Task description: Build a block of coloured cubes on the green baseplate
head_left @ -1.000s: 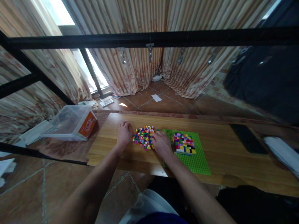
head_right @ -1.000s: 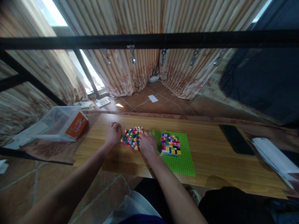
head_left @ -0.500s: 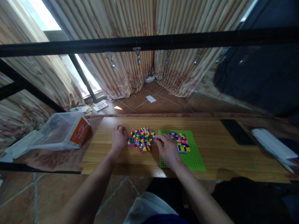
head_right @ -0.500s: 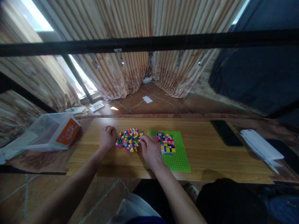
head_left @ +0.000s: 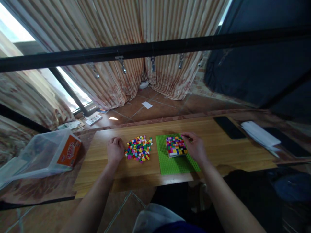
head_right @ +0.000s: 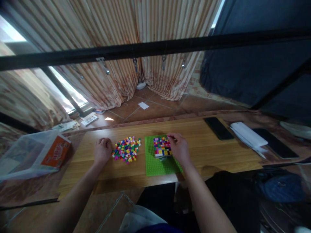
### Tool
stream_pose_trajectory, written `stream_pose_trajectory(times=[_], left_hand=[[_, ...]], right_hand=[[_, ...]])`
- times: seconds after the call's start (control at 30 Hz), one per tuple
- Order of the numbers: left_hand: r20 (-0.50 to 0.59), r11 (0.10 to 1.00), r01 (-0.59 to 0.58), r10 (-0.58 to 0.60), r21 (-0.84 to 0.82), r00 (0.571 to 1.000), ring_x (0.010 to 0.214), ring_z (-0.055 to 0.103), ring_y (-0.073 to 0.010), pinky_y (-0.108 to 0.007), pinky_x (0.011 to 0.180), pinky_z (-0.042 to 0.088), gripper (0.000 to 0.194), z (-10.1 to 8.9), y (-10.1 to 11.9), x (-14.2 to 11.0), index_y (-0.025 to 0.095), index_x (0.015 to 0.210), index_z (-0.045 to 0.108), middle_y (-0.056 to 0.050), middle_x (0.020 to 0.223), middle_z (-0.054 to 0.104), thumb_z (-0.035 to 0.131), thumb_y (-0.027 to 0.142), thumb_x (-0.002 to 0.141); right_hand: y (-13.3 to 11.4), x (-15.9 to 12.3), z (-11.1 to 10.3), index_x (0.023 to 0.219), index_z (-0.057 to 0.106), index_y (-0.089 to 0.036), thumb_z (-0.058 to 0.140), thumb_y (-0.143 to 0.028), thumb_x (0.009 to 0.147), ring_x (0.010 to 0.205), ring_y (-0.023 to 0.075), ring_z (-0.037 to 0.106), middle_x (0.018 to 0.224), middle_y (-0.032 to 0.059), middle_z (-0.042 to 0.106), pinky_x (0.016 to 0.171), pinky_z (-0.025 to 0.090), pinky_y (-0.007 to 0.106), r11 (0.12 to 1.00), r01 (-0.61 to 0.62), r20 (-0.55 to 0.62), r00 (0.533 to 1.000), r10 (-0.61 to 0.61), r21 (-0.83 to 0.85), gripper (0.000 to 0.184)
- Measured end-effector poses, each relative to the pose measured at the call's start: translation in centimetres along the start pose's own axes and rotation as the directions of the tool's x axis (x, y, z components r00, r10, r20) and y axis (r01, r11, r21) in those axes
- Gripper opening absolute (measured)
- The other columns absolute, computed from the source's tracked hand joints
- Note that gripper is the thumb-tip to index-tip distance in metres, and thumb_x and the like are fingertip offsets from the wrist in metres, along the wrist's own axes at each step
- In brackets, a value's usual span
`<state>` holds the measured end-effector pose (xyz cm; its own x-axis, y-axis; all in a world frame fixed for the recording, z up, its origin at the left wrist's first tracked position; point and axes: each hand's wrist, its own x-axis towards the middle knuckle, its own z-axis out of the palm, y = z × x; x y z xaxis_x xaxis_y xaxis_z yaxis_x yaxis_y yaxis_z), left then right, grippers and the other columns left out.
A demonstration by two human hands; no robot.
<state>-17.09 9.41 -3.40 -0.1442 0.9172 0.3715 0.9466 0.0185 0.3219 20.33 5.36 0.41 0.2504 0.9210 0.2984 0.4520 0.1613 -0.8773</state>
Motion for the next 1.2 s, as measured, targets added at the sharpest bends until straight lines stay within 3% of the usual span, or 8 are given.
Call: stream_pose_trajectory(times=[0.27,0.47,0.83,1.2], left_hand=[[-0.005,1.0,-0.003,0.003,-0.014,1.0,0.102,0.057,-0.0289,-0.043,0.094,0.047,0.026,-0.2,0.0,0.0,0.019,0.093,0.067,-0.013,0.103,0.065,0.042,0.02,0.085],[-0.007,1.0,-0.011,0.011,0.005,1.0,0.1,0.057,-0.0286,-0.043,0.094,0.046,0.026,-0.1,0.0,0.1,0.019,0.092,0.067,-0.012,0.102,0.065,0.043,0.019,0.084],[0.002,1.0,-0.012,0.012,0.022,1.0,0.102,0.056,-0.0296,-0.043,0.094,0.046,0.028,-0.2,0.0,0.1,0.017,0.095,0.067,-0.014,0.104,0.065,0.041,0.019,0.086],[0.012,1.0,-0.01,0.01,0.026,1.0,0.1,0.056,-0.0298,-0.043,0.093,0.047,0.028,-0.2,0.1,0.0,0.017,0.095,0.067,-0.014,0.105,0.065,0.041,0.019,0.086]], right_hand=[[2.2,0.6,1.7,0.084,0.074,-0.022,0.066,-0.047,0.074,0.091,0.0217,0.066,0.094,0.0063,0.073,0.084,0.051,0.038,0.969,-0.174,0.039,0.985,0.17,0.174,0.029],[2.2,0.6,2.1,0.083,0.076,-0.02,0.07,-0.047,0.066,0.08,0.0195,0.067,0.086,0.0051,0.075,0.079,0.052,0.036,0.909,-0.312,0.078,0.95,0.302,0.277,0.032],[2.2,0.7,2.1,0.081,0.074,-0.02,0.072,-0.048,0.064,0.076,0.0192,0.068,0.083,0.0054,0.075,0.076,0.053,0.036,0.879,-0.345,0.13,0.938,0.32,0.328,0.033],[2.4,1.2,1.7,0.08,0.076,-0.021,0.069,-0.033,0.065,0.079,0.0197,0.069,0.084,0.004,0.077,0.082,0.054,0.038,0.891,-0.363,0.151,0.931,0.333,0.275,0.02]])
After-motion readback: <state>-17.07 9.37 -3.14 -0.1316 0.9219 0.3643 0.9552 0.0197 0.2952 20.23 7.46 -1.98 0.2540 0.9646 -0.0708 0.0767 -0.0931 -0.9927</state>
